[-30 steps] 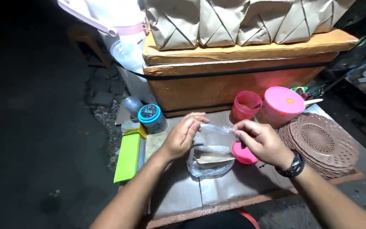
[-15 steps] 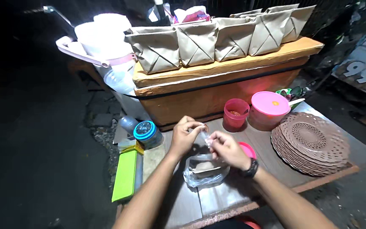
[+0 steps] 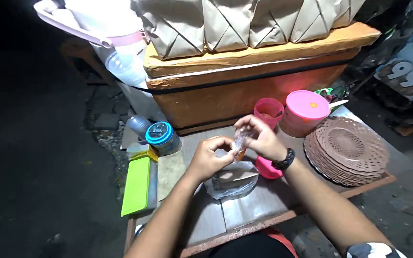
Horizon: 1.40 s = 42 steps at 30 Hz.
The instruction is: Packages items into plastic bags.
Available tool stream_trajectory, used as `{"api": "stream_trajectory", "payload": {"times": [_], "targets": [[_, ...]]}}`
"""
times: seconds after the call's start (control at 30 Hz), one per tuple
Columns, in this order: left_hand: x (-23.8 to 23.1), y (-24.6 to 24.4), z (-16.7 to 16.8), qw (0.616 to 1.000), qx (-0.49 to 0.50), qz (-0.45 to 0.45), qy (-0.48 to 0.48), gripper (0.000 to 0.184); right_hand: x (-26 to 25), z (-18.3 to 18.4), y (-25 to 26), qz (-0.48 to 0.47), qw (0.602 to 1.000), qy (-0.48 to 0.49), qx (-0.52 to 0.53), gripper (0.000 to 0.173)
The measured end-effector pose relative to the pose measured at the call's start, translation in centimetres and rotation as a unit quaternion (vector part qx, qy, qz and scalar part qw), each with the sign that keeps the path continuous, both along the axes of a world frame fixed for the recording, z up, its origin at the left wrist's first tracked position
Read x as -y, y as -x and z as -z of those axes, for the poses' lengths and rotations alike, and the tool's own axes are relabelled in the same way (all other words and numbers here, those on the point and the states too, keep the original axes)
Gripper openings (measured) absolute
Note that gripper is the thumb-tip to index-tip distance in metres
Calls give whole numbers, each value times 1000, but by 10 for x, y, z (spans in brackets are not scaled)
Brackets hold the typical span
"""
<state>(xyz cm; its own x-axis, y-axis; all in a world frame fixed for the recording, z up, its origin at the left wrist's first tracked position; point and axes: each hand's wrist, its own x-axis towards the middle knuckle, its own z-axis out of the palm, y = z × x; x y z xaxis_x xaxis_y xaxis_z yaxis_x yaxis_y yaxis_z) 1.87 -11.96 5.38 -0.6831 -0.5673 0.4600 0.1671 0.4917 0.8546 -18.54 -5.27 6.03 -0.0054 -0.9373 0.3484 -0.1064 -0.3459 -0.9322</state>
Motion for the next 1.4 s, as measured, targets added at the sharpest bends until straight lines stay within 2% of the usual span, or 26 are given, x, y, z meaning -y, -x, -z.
{"api": "stream_trajectory", "payload": {"times": [0.13,0.33,0.53,0.7,0.8,0.93,1.07,1.23,1.4], "targets": [[5,-5,9,999,16,-23,-15,13,0,8,-10,-41,998,-17,51,42],[2,-31,7,994,-1,19,-105,11,1,5,-30,-116,987,-77,86,50],[-3,-47,18,991,-3,17,-131,14,-3,8,-60,-44,994,-77,69,49],[-14,-47,26,993,-30,-83,-82,5,-4,18,-83,25,1000,-4,5,48],[-14,-51,31,991,-26,-116,-62,9,-2,22,-82,18,1000,4,-13,49],[-12,-60,31,989,-65,-40,-127,9,2,19,-67,-60,997,-32,31,53],[-15,-63,26,981,-84,33,-174,11,-1,6,-59,-122,992,-40,1,59],[-26,-61,18,987,-30,21,-159,16,-11,-9,-47,-151,986,-35,-65,62],[-34,-51,22,992,-25,72,-97,24,-10,-5,-30,-192,978,-68,36,61]]}}
